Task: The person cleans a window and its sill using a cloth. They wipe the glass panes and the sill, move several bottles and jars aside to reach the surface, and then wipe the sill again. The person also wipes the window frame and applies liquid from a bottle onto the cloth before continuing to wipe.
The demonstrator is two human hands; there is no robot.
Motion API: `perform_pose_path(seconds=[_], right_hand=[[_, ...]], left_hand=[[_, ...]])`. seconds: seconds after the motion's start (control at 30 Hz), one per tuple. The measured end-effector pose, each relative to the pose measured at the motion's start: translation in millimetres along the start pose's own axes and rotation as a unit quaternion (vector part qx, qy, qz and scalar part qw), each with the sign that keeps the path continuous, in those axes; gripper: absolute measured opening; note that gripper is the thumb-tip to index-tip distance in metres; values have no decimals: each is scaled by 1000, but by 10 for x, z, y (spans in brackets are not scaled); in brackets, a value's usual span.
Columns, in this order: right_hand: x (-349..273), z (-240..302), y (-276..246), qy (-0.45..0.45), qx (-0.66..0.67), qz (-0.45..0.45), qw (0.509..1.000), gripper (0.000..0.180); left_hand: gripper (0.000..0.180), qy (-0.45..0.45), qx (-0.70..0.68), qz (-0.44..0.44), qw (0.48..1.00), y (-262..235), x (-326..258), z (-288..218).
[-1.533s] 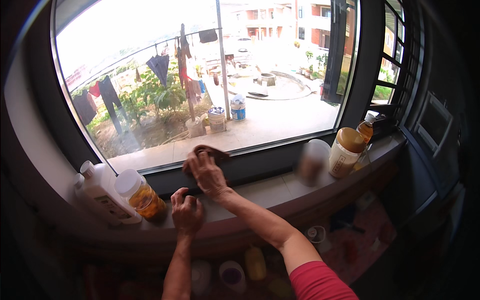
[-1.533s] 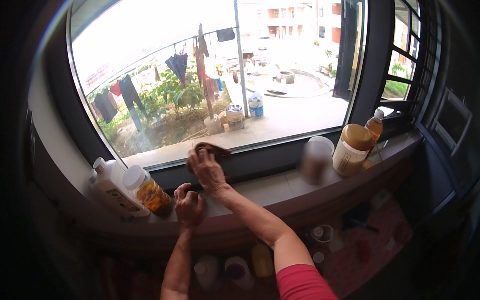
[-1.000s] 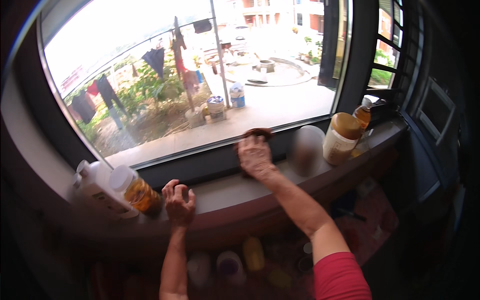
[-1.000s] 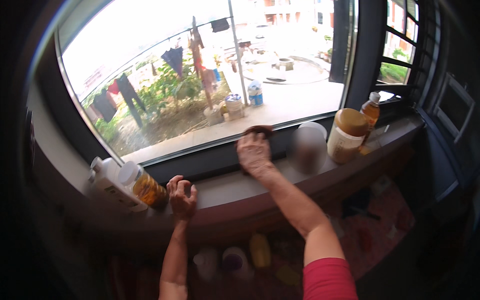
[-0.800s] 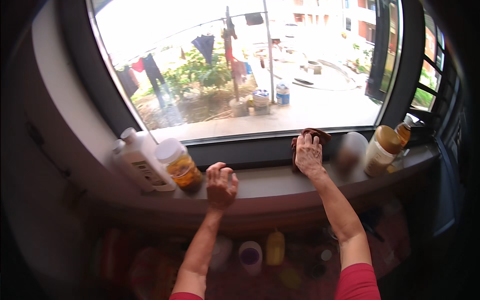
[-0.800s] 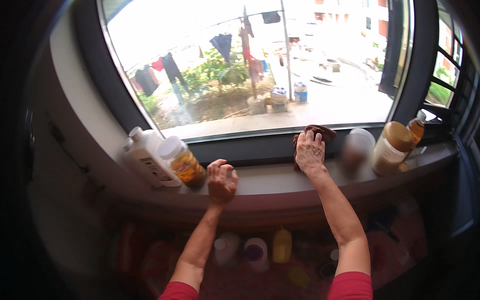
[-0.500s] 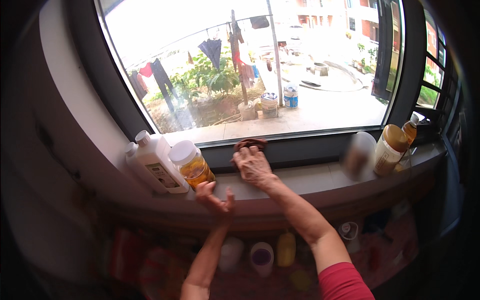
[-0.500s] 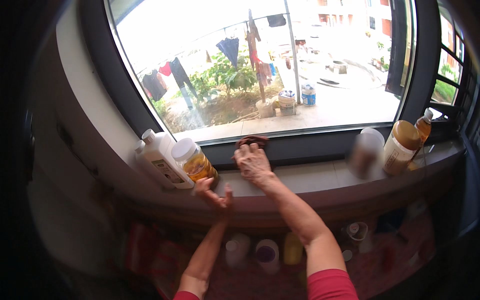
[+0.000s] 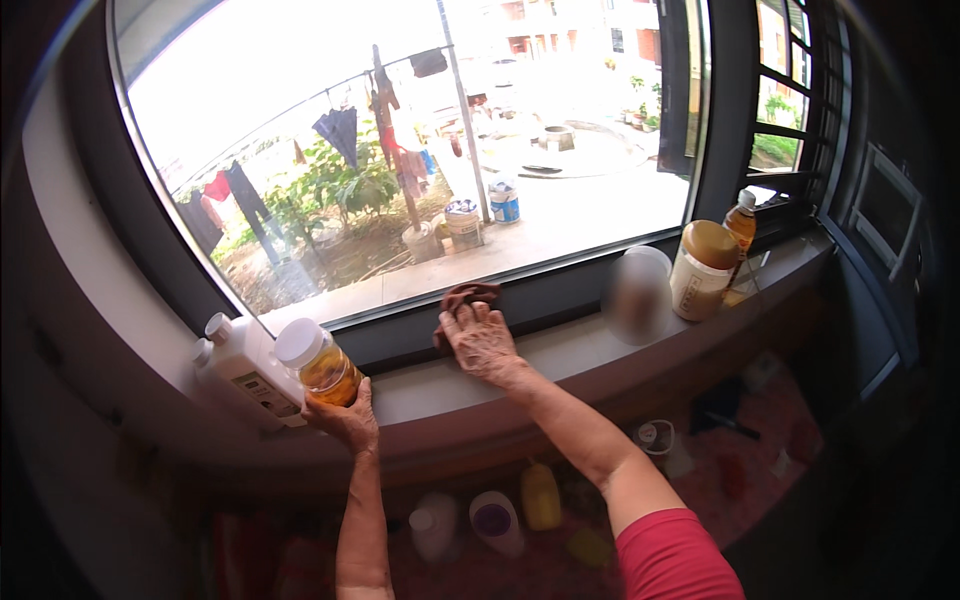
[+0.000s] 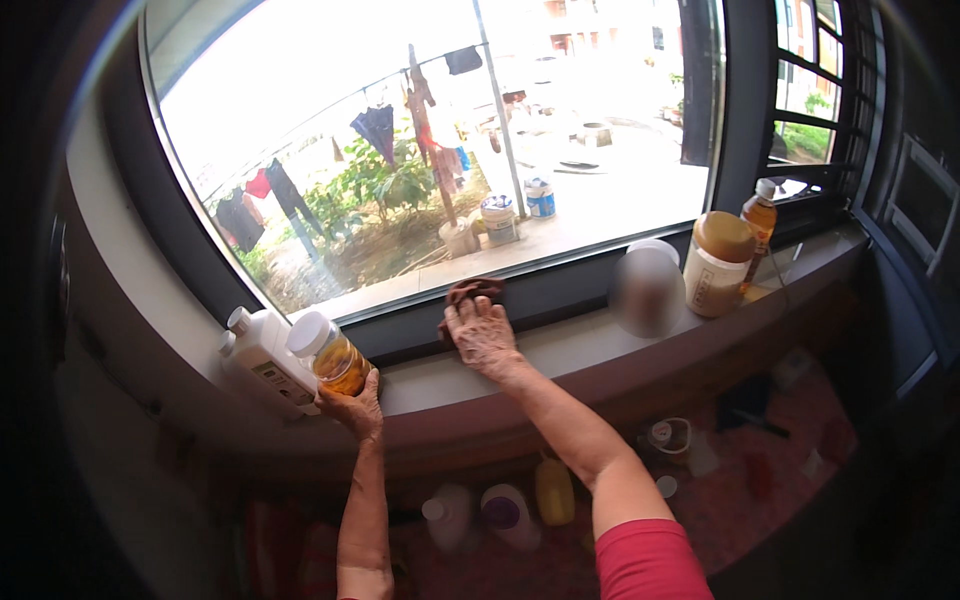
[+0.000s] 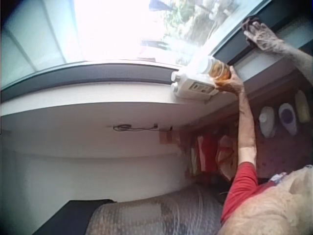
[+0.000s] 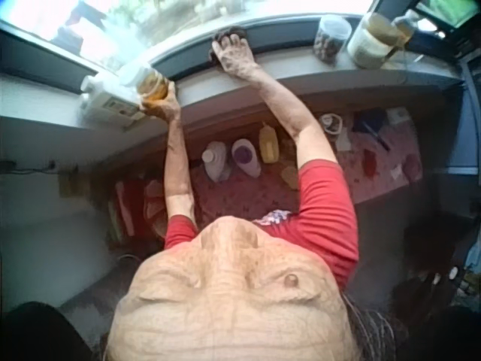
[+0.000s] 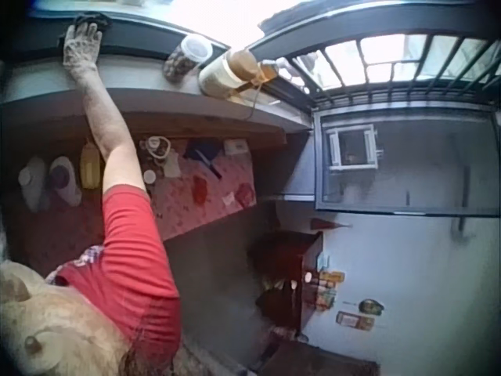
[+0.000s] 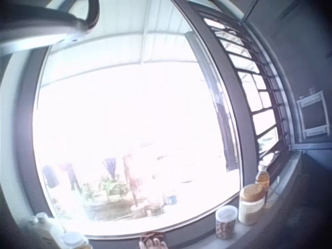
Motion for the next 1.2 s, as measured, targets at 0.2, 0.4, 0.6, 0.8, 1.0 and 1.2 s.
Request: perform_pose_path(seconds=[0.2, 0.4, 0.6, 0.8, 1.0, 1.2], right_hand=[[-616, -1220, -290, 189, -171, -50, 966, 48], [-1090, -1064, -295, 156, -78, -18, 984, 34], [-1577, -755, -762, -28, 119, -42, 992, 35], [-2221, -430, -783, -43, 439, 214, 871, 44], [-2006, -461, -1052, 60, 494, 155, 854, 33], [-1392, -365, -1075, 49, 383, -104, 917, 45]], left_hand=[[79, -98, -313, 119, 937, 222, -166, -381], [79, -44, -325, 208, 922, 436, -601, -991], [80, -30, -391, 308, 867, 955, -1145, -1705], [80, -23, -449, 373, 812, 1458, -1609, -2456], [84, 52, -420, 456, 783, 1600, -1717, -2752], [61, 116, -238, 302, 916, 1006, -1049, -1991]])
Point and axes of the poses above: each hand's wrist, its own x-axis towards the middle knuckle, its own y-axis out of the palm, z = x × y, the point moved 9 cm from there along x, towards the middle knuckle
